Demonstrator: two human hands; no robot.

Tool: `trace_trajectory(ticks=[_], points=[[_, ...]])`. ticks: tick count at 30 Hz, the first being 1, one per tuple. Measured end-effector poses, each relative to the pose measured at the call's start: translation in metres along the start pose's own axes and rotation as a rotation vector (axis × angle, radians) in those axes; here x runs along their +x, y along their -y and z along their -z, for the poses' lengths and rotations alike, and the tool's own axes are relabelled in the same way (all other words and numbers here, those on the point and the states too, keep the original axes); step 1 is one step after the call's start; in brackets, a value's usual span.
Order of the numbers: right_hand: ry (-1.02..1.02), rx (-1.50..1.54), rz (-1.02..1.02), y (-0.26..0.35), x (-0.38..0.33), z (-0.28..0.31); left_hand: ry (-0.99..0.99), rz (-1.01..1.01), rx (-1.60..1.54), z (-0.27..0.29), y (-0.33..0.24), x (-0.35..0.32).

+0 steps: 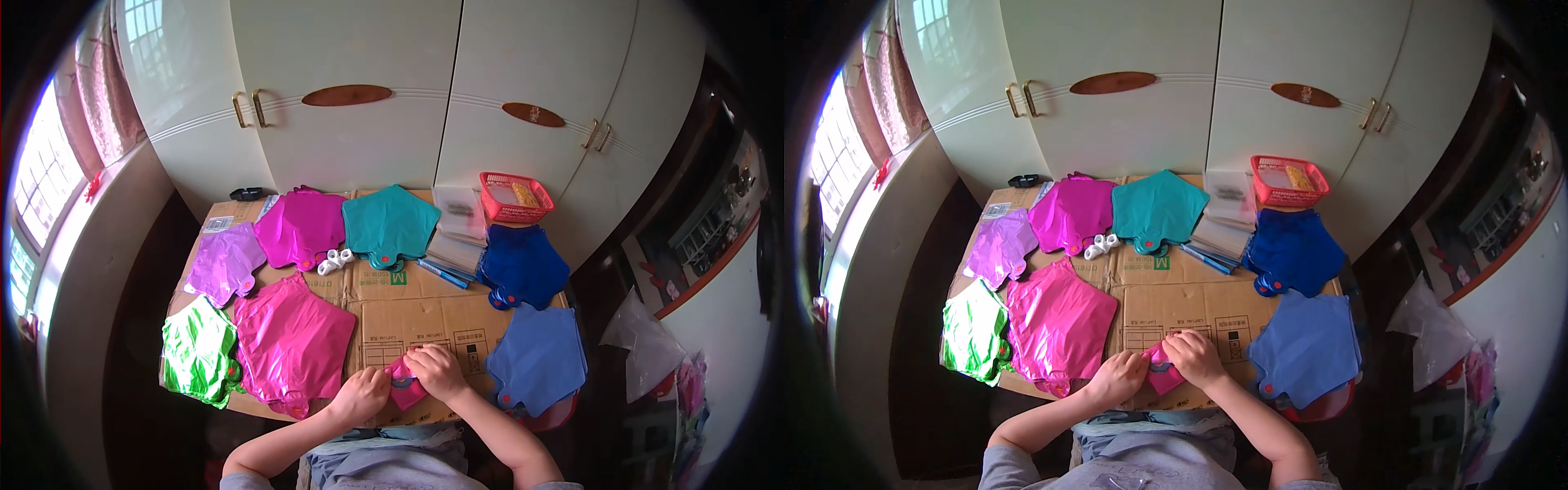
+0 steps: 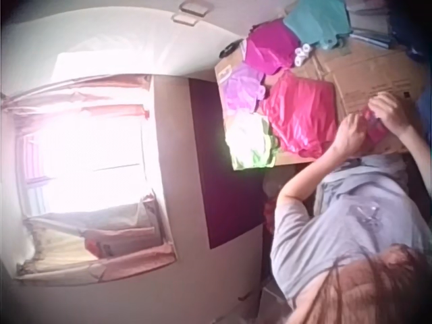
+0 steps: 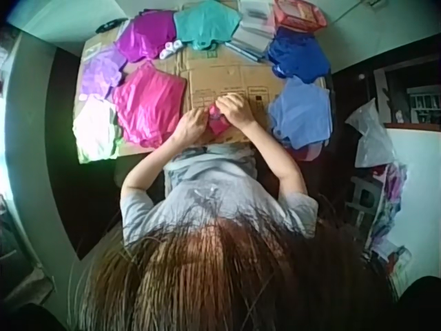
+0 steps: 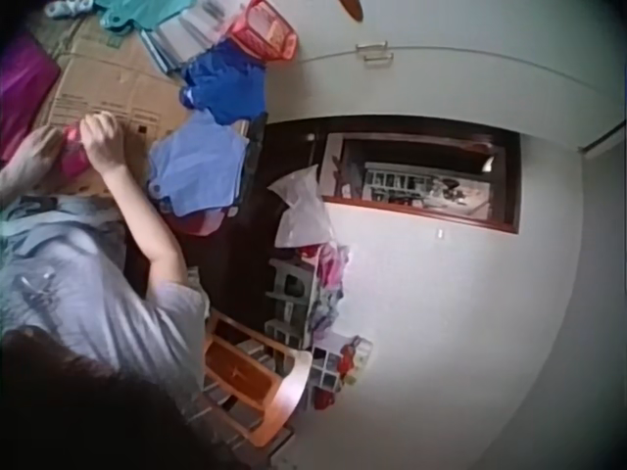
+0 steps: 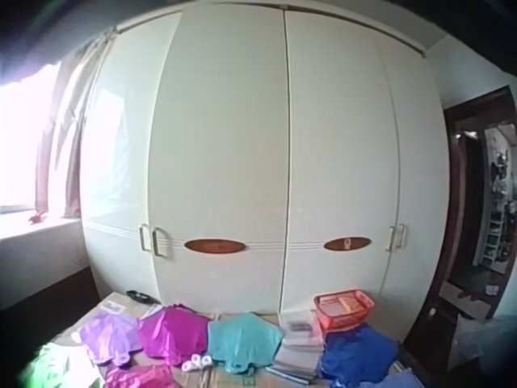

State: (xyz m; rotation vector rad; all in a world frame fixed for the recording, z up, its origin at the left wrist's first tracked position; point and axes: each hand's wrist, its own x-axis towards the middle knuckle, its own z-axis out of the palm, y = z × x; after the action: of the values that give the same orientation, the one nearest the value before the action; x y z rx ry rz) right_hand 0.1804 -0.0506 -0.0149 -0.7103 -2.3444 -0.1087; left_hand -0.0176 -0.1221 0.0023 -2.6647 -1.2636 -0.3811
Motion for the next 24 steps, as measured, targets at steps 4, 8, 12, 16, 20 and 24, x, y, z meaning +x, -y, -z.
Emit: trace_trajectory(ticks=[4, 8, 12, 16, 20, 24], points=[[0.034, -0.008, -0.005, 0.001, 0.001, 0.001, 0.024, -0.009, 0.027, -0.004, -0.003, -0.002], [0.126, 0.03, -0.065, 0.009, -0.003, 0.005, 0.015, -0.033, 0.035, -0.009, -0.001, -0.004], [0.273, 0.133, -0.149, 0.021, -0.008, 0.021, 0.04, -0.013, 0.002, -0.009, -0.001, -0.005], [0.304, 0.147, -0.134, 0.014, -0.018, 0.017, 0.026, -0.021, -0.013, 0.001, 0.0, -0.003], [0.345, 0.15, -0.116, 0.013, -0.014, 0.021, 0.014, -0.032, -0.059, 0.006, 0.001, -0.009], [0.408, 0.132, -0.072, 0.014, -0.012, 0.026, 0.088, -0.011, -0.135, 0.016, 0.001, -0.015]])
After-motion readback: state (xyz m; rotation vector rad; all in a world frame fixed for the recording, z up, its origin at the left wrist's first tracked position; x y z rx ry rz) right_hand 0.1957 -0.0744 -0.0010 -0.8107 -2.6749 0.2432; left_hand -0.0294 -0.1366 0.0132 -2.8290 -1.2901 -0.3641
